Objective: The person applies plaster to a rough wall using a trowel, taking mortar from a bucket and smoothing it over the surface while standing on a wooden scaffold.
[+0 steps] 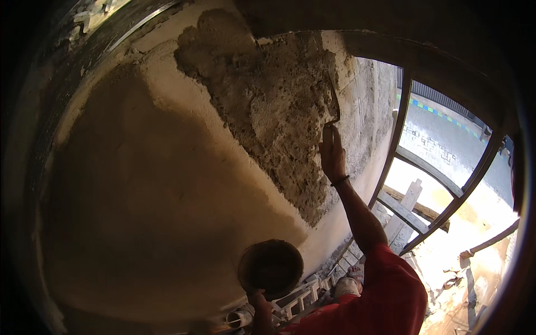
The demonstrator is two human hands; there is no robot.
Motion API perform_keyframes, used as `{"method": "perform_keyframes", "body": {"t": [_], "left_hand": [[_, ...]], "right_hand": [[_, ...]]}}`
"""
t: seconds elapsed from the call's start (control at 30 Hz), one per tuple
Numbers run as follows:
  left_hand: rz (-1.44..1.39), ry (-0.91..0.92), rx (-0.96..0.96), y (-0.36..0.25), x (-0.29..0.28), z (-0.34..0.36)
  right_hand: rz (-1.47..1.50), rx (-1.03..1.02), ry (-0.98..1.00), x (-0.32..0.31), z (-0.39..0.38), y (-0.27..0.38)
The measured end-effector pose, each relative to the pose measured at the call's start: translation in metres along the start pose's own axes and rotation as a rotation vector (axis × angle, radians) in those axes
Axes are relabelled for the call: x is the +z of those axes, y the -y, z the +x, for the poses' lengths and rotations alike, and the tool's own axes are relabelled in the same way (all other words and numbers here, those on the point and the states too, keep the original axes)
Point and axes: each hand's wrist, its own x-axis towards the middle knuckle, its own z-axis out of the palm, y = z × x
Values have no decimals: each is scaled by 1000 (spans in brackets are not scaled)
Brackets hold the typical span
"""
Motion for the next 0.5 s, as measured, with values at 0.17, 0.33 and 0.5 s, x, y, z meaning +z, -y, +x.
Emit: {"method": "perform_keyframes", "body": {"t": [0.17,0.33,0.5], "left_hand": [[570,368,230,43,-9,33],[593,548,75,135,-50,114],[182,110,-669,91,8,95]], "right_hand": [[-213,619,323,-58,-190,-120],[-324,984,-30,-159,-444,-240],[237,1524,-711,-236,-520,-233]]}}
